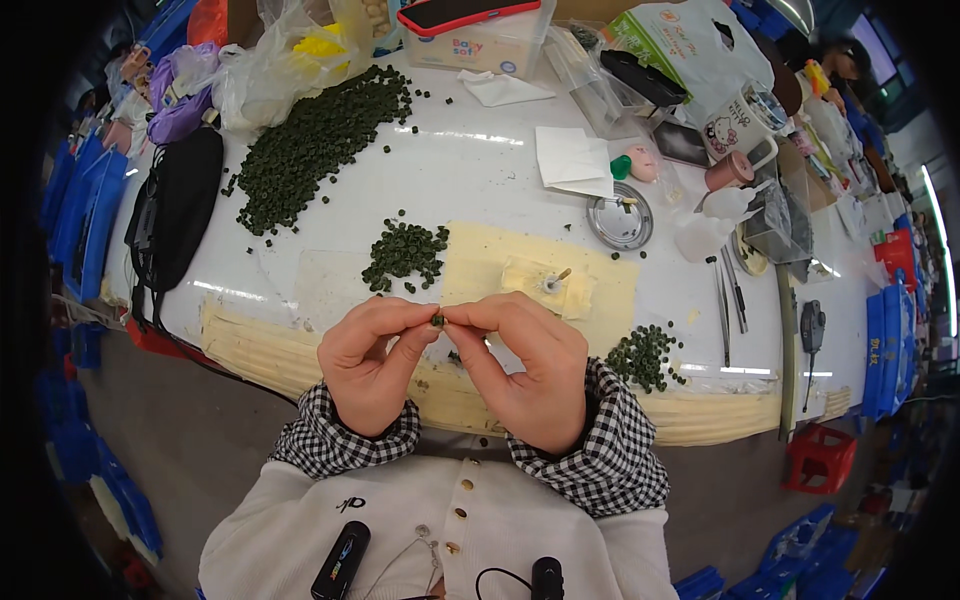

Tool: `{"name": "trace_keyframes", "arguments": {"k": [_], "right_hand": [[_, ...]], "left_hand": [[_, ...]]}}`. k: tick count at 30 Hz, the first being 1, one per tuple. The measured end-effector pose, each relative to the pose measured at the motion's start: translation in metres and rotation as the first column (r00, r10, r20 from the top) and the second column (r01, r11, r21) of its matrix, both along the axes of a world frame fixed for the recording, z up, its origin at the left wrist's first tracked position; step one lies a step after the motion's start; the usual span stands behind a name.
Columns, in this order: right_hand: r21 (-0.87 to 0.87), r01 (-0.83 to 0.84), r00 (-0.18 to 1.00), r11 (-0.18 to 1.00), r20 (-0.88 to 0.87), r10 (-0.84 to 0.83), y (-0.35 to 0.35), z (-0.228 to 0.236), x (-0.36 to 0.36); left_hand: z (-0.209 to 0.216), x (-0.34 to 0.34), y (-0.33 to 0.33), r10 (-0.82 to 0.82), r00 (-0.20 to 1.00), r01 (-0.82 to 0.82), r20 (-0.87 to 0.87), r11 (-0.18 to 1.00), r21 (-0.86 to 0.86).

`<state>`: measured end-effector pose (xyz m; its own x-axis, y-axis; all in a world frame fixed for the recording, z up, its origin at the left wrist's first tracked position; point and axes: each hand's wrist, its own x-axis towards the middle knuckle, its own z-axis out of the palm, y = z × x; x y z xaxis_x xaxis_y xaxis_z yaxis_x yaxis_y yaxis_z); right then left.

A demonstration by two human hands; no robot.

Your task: Manually inspecting and handling small green electronic components at a factory workbench.

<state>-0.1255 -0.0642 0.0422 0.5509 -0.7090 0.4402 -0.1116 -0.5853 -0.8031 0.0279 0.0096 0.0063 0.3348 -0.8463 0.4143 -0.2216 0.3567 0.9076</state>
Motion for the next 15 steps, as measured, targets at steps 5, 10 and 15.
{"name": "trace_keyframes", "arguments": {"k": [5,10,15], "right_hand": [[0.009,0.029,0.999,1.000,-0.019,-0.029,0.0005,-0.0001,0.0004],[0.028,0.056,0.998,0.998,-0.020,-0.055,0.0008,-0.0021,0.0005],[0.049,0.026,1.000,0.998,-0.017,-0.026,0.0014,-0.0005,0.0003]], "left_hand": [[0.0023,-0.0043,-0.0012,0.048,0.992,-0.042,0.115,0.998,-0.048],[0.0000,-0.0046,-0.0014,0.072,0.987,-0.064,0.141,0.996,-0.062],[-0.0020,-0.0035,-0.0013,0.079,0.988,-0.070,0.131,0.995,-0.078]]}}
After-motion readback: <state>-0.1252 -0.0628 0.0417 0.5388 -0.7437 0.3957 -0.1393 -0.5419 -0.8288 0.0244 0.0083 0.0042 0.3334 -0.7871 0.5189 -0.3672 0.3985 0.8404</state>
